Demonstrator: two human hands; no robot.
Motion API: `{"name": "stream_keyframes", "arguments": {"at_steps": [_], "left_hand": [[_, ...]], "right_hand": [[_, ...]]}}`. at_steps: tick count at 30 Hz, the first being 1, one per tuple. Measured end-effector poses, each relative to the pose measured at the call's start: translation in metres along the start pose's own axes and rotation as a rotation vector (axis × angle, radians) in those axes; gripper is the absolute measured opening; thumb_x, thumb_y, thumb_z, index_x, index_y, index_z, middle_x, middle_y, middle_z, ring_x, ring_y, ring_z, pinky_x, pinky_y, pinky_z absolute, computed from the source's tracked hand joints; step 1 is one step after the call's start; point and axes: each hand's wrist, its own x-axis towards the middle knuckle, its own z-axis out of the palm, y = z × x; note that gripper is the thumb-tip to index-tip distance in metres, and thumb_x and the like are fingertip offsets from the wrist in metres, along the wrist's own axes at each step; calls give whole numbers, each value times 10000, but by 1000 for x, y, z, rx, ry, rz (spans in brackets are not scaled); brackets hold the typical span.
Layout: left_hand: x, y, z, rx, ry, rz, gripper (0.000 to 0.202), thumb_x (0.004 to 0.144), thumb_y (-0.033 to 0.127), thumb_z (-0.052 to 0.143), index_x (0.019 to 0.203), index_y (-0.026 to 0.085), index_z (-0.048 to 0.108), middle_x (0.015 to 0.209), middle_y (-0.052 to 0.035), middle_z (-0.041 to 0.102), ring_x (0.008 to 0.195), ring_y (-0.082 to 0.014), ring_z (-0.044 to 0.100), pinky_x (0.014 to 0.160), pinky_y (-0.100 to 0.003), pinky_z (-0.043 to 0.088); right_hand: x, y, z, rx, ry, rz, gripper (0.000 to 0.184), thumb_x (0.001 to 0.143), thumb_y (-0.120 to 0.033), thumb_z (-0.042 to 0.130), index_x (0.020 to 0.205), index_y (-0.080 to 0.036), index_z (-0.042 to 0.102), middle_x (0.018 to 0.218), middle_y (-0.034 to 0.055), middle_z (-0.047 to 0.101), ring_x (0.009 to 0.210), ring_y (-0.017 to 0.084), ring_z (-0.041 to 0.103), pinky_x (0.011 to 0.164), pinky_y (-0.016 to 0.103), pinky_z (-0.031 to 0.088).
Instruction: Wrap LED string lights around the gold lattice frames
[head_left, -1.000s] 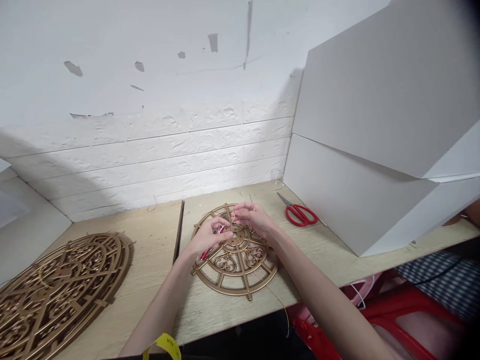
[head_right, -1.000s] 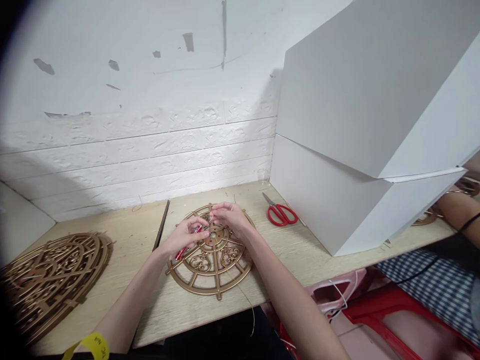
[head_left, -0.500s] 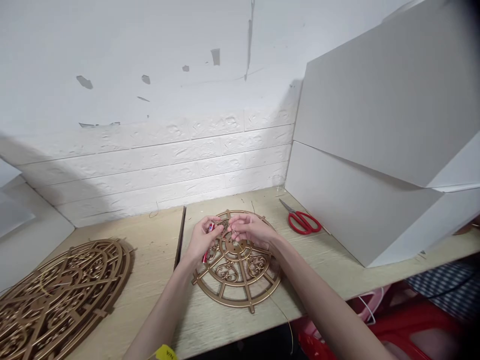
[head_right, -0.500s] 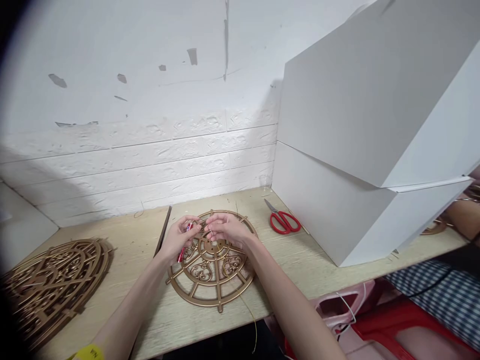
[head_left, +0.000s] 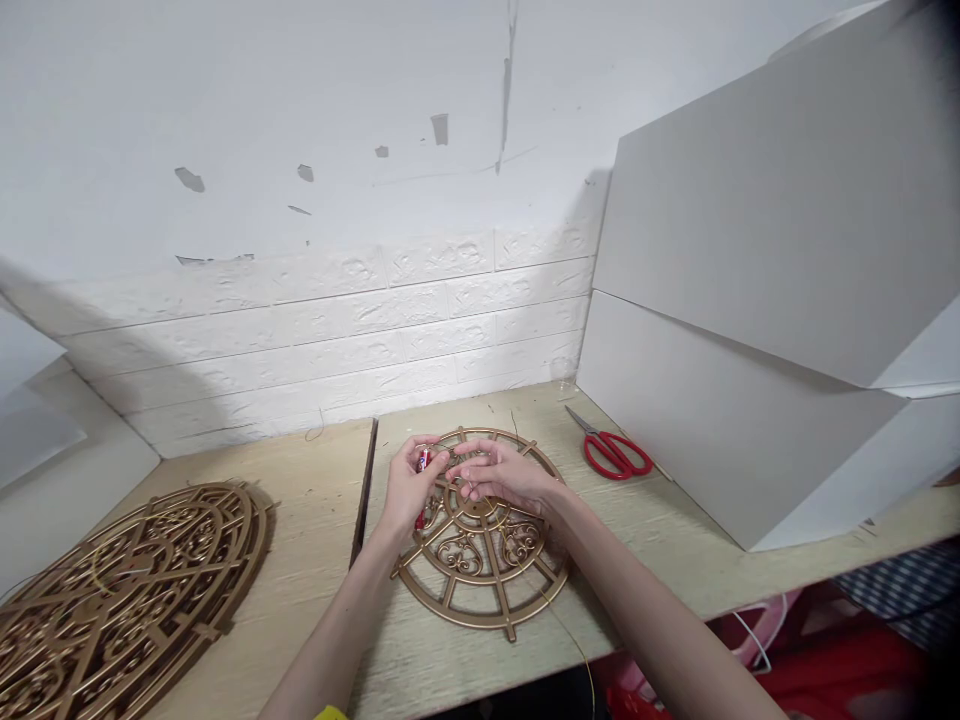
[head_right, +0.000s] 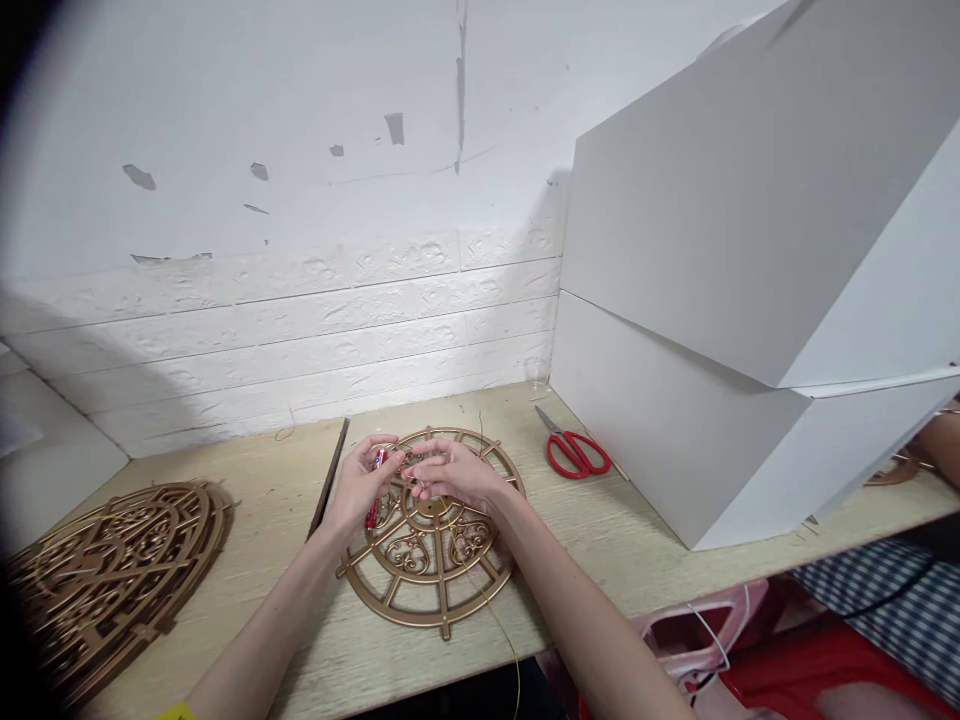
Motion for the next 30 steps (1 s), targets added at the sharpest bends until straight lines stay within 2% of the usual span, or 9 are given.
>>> {"name": "stream_keyframes", "arguments": {"at_steps": [5, 9, 12, 19, 26, 30], "left_hand": [[-1, 0, 0, 9, -4, -16, 476, 623, 422, 748, 973, 149, 576, 669, 25, 553, 464, -52, 453, 395, -156, 323], [-1, 1, 0, 5, -17, -47, 484, 651, 475, 712, 978, 145, 579, 666, 6, 571, 514, -76, 503, 415, -161, 350], [-1, 1, -1, 21, -26, -59, 487, 640, 471, 720, 973, 145, 580, 670, 9, 561, 539, -87, 526, 430, -170, 374], [0, 0, -2, 14, -61, -52, 477, 600, 411, 758, 954, 144, 582, 662, 28, 540, 486, -65, 486, 416, -171, 358], [-1, 0, 0, 6, -101, -39, 452, 615, 392, 750, 956, 153, 575, 685, 14, 578, 465, -62, 471, 400, -172, 327], [0, 1, -1, -49, -74, -27, 396, 694, 389, 667, 989, 161, 532, 704, -11, 614, 496, -78, 479, 409, -174, 309]], "right_hand": [[2, 3, 4, 23, 38, 6, 425, 621, -195, 802, 978, -140, 579, 770, 65, 708, 677, 134, 673, 653, 233, 542], [7, 8, 2, 71, 120, -41, 401, 607, -155, 798, 943, -141, 578, 747, 54, 710, 678, 131, 677, 685, 233, 543], [9, 11, 2, 81, 123, -27, 407, 595, -135, 794, 937, -139, 574, 740, 52, 711, 668, 123, 673, 689, 225, 541], [7, 10, 2, 68, 94, 14, 529, 522, -118, 822, 978, -145, 554, 727, 38, 708, 682, 141, 678, 657, 231, 536], [11, 16, 5, 45, 107, -36, 468, 570, -142, 804, 976, -143, 571, 663, 9, 683, 598, 107, 640, 589, 202, 502], [11, 14, 4, 42, 176, -81, 466, 556, -161, 811, 961, -146, 580, 678, 11, 685, 601, 110, 634, 563, 200, 496]]}}
